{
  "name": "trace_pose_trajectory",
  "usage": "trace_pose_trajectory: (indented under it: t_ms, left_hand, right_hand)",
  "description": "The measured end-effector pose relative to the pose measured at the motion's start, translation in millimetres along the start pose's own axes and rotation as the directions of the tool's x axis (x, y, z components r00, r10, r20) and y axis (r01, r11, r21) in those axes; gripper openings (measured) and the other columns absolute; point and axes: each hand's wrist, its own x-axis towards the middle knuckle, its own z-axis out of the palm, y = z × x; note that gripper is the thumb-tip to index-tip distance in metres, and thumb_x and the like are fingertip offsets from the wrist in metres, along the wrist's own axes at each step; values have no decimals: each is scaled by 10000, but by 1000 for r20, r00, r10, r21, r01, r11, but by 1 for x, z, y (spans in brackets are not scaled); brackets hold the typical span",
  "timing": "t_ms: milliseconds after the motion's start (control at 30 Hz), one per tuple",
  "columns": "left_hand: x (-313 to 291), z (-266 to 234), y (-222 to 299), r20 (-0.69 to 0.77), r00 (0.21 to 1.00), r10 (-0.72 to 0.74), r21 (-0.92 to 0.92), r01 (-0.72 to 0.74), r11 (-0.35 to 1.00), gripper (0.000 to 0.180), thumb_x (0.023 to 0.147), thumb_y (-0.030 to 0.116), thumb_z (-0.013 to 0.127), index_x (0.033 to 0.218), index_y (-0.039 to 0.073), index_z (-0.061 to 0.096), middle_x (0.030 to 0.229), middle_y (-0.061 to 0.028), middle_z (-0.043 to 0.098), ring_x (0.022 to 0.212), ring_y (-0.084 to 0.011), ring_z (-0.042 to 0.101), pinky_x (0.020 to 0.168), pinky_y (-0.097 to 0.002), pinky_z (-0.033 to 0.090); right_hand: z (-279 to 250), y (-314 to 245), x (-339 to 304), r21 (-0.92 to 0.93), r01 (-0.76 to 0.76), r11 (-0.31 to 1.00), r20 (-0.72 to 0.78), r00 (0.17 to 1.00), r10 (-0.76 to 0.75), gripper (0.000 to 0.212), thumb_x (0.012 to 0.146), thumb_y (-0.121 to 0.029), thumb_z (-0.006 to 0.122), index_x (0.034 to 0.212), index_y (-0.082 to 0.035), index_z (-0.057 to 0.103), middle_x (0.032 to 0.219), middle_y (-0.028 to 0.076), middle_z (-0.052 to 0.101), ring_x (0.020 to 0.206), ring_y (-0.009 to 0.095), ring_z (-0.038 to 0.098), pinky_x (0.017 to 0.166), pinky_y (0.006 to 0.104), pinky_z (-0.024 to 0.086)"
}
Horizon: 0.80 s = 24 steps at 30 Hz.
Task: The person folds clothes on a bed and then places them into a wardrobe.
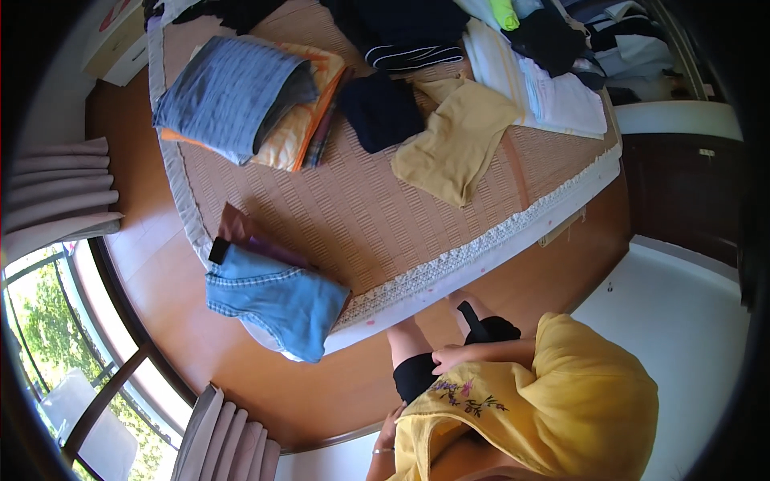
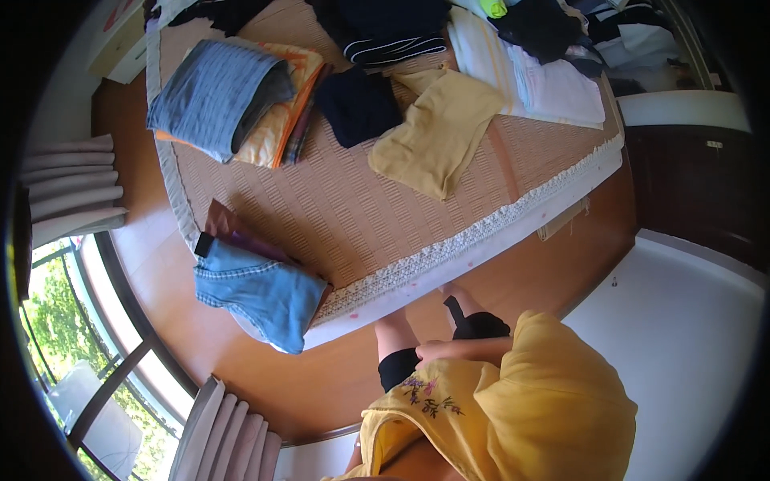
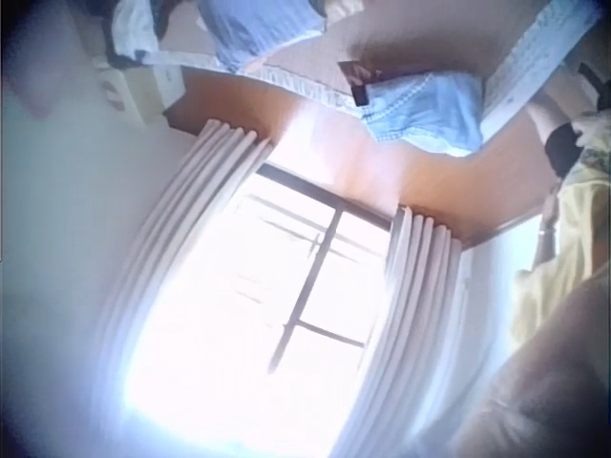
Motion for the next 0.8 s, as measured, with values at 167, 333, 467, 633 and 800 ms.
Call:
trace_pose_trajectory:
  t_ms: [167, 333, 467, 633, 800]
  left_hand:
    - [-4, 76, 55, -193, 969, 154, -345, -215, 914, 210, 811, 144, 501, 960, 14, 572, 879, -68, 578, 820, -137, 509, 727, -273, 423]
    - [75, 134, 103, -361, 879, 311, -155, -385, 910, 209, 808, 142, 502, 955, 0, 548, 906, -84, 561, 836, -141, 488, 740, -277, 415]
    - [170, 131, 90, -456, 768, 450, 300, -344, 890, 262, 779, 194, 551, 945, -8, 542, 876, -83, 563, 792, -150, 485, 709, -279, 415]
    - [199, 132, 157, -381, 785, 488, 73, -501, 862, 443, 819, 311, 542, 1075, -49, 511, 1012, -103, 550, 941, -169, 478, 813, -279, 389]
    - [243, 86, 130, -375, 761, 530, 383, -393, 836, 486, 837, 344, 503, 1143, -31, 462, 1114, -147, 507, 1016, -187, 480, 856, -277, 378]
  right_hand:
    - [44, 66, 5, -96, 99, 990, -58, 993, -105, 496, 778, -404, 548, 1034, 19, 505, 1099, 211, 493, 1047, 323, 460, 835, 389, 393]
    - [70, 131, 7, 147, -6, 989, -322, 945, 54, 450, 812, -385, 444, 1031, 2, 514, 1070, 221, 513, 1017, 335, 481, 836, 398, 391]
    - [37, 160, 37, 338, -182, 924, -371, 876, 308, 456, 828, -385, 359, 1033, -9, 518, 1048, 228, 530, 996, 344, 500, 837, 404, 389]
    - [-41, 166, 55, 442, -73, 894, -539, 775, 330, 504, 834, -426, 291, 1054, -36, 522, 1001, 219, 560, 994, 330, 520, 848, 404, 391]
    - [-61, 174, 66, 624, 579, 525, -724, 681, 111, 423, 866, -395, 365, 1094, -70, 509, 1002, 146, 572, 974, 253, 530, 838, 363, 383]
